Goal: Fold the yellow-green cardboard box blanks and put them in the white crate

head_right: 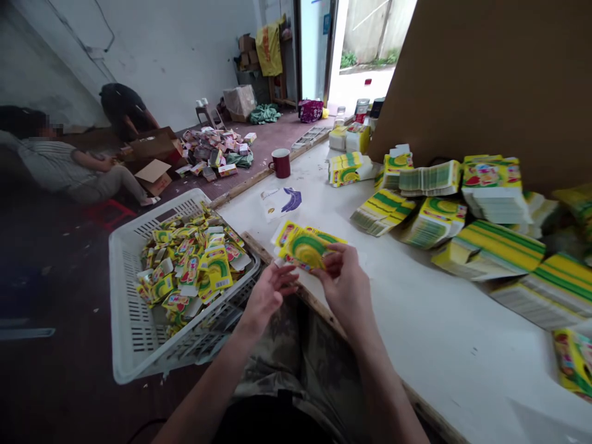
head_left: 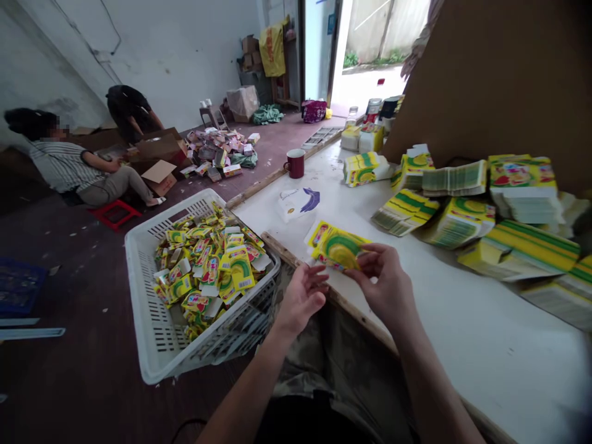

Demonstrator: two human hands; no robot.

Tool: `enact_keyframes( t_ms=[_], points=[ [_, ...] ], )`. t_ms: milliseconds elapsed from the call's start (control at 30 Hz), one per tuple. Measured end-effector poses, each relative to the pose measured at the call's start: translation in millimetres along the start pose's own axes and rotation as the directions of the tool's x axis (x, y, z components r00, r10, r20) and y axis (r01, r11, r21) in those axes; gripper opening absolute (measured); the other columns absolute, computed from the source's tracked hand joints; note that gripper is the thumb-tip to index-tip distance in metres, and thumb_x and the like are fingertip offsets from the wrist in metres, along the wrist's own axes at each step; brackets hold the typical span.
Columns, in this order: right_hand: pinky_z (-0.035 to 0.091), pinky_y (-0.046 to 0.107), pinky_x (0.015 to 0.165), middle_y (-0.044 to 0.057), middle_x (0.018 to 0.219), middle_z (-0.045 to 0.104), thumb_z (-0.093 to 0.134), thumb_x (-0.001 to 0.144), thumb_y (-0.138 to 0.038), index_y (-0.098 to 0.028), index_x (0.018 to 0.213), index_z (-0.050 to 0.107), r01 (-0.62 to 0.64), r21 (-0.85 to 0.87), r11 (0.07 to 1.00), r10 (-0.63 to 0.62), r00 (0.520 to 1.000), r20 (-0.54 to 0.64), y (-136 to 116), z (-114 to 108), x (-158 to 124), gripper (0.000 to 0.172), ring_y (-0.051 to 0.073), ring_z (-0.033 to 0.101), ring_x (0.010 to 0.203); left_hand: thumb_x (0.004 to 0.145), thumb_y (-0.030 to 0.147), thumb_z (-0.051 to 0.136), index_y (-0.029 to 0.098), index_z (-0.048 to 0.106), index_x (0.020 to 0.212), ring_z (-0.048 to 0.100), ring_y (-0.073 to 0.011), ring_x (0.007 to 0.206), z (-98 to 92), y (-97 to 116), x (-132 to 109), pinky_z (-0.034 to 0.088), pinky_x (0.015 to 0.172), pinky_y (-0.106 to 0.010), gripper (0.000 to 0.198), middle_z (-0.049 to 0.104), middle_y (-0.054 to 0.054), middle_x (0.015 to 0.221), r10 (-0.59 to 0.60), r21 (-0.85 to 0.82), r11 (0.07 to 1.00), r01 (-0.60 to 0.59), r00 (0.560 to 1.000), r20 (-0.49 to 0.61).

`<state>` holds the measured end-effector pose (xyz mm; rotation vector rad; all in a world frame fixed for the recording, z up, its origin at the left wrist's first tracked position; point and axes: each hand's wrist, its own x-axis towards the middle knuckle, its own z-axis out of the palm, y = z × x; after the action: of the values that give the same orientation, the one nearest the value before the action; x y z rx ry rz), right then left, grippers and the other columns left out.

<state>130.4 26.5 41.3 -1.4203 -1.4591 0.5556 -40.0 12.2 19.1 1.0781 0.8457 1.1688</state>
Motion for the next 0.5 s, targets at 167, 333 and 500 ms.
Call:
enact_keyframes(
  t_ms=[167, 333, 500],
  points=[
    [0.053, 0.031, 0.064, 0.000, 0.083, 0.061, 0.064, 0.081, -0.021, -0.024, 0.111, 0.048, -0.078, 0.298, 0.951, -0.006, 0.962, 0.272, -32.4, 19.9, -40.9, 0.034, 0.017, 0.063, 0.068, 0.071, 0.086, 0.041, 0.023, 0.060, 0.111, 0.062, -0.0304, 0.108, 20.8, 14.8, -1.9, 0.054, 0.085, -0.040, 0.077, 0.067, -0.012, 0.109, 0.058, -0.166, 0.982, -0.089, 0.981, -0.184],
    [0.050, 0.031, 0.071, 0.000, 0.086, 0.060, 0.062, 0.082, -0.016, -0.024, 0.117, 0.049, -0.063, 0.320, 0.945, -0.056, 0.935, 0.351, -45.9, 30.0, -59.9, 0.038, 0.017, 0.060, 0.077, 0.081, 0.078, 0.032, 0.023, 0.053, 0.083, 0.061, -0.0183, 0.070, 26.1, 27.8, 0.0, 0.054, 0.073, -0.033, 0.058, 0.055, -0.001, 0.073, -0.033, -0.386, 0.914, -0.121, 0.929, -0.369],
    [0.048, 0.030, 0.068, -0.002, 0.080, 0.058, 0.066, 0.081, -0.024, -0.023, 0.115, 0.053, -0.133, 0.361, 0.923, -0.022, 0.918, 0.395, -40.0, 31.1, -59.9, 0.037, 0.018, 0.056, 0.073, 0.073, 0.090, 0.015, 0.024, 0.052, 0.083, 0.061, -0.0197, 0.076, 21.8, 19.5, -2.1, 0.053, 0.073, -0.033, 0.076, 0.056, -0.003, 0.077, -0.073, -0.113, 0.993, 0.032, 0.918, -0.390]
  ],
)
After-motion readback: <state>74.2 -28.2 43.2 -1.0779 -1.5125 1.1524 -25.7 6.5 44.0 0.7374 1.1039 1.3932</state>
